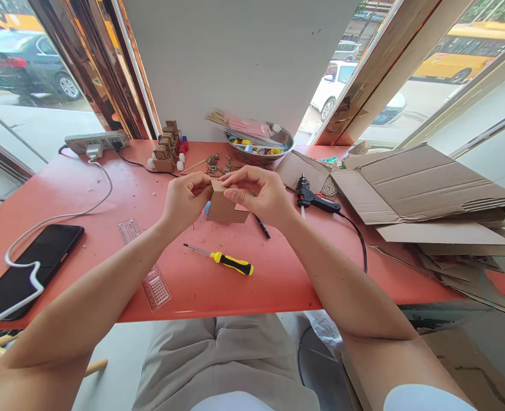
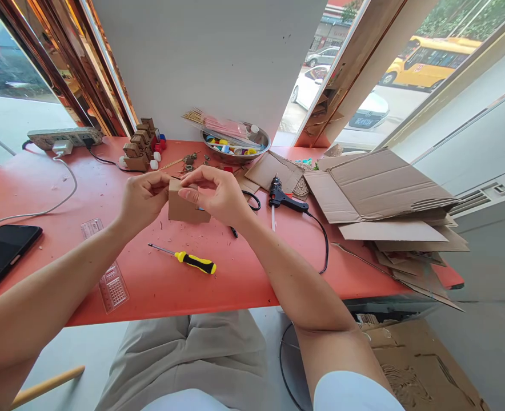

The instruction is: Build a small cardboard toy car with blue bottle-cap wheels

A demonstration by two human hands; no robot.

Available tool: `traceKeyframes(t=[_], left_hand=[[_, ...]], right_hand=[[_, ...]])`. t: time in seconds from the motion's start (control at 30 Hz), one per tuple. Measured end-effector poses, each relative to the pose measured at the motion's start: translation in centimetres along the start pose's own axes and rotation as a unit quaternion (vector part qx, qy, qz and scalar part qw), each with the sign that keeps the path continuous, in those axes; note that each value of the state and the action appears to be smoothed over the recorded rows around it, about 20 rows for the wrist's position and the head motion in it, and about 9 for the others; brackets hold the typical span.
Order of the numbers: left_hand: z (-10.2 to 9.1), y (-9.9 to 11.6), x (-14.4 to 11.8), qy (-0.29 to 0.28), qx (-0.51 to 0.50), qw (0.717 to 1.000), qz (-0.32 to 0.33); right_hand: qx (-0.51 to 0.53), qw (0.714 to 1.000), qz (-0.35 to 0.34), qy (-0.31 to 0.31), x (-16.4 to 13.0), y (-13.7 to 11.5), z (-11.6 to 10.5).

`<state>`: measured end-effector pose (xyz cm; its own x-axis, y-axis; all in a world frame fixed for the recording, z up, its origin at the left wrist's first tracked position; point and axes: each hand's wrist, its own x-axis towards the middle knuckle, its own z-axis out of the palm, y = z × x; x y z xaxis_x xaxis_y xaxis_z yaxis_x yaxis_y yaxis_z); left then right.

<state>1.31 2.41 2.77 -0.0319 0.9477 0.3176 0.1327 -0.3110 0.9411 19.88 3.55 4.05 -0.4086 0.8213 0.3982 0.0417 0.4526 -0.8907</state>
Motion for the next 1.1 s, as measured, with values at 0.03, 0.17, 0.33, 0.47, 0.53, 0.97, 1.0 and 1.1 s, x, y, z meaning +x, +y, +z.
traceKeyframes(t=[0.03, 0.17, 0.33, 0.47, 0.53, 0.97, 1.0, 1.1], left_hand=[[0.0, 0.1, -0.1, 0.008, 0.013, 1.000, 0.011], [0.1, -0.1, -0.5, 0.033, 0.083, 0.995, 0.049], [-0.1, -0.4, -0.5, 0.044, 0.133, 0.986, 0.094], [-0.1, -0.5, -0.6, 0.032, 0.146, 0.981, 0.120], [-0.2, -0.5, -0.5, 0.023, 0.144, 0.981, 0.126], [-3.7, -3.8, 2.5, -0.239, 0.254, 0.937, 0.022], [-3.5, -4.0, 2.4, -0.252, 0.301, 0.920, 0.018], [-2.6, -4.3, 2.0, -0.260, 0.411, 0.874, 0.013]], right_hand=[[0.003, 1.000, 0.001, -0.002, 0.0, 0.1, 0.0], [-0.017, 0.999, -0.028, -0.002, 0.0, 0.8, 0.2], [-0.146, 0.985, -0.094, -0.003, -0.3, 1.3, -0.2], [-0.273, 0.953, -0.130, -0.024, -0.6, 1.3, -0.7], [-0.305, 0.942, -0.137, -0.030, -0.6, 1.1, -0.9], [-0.075, 0.993, -0.004, 0.093, 0.7, 1.0, -5.6], [-0.070, 0.993, 0.004, 0.093, 0.8, 1.1, -5.6], [-0.074, 0.994, 0.020, 0.076, 0.8, 1.0, -5.3]])
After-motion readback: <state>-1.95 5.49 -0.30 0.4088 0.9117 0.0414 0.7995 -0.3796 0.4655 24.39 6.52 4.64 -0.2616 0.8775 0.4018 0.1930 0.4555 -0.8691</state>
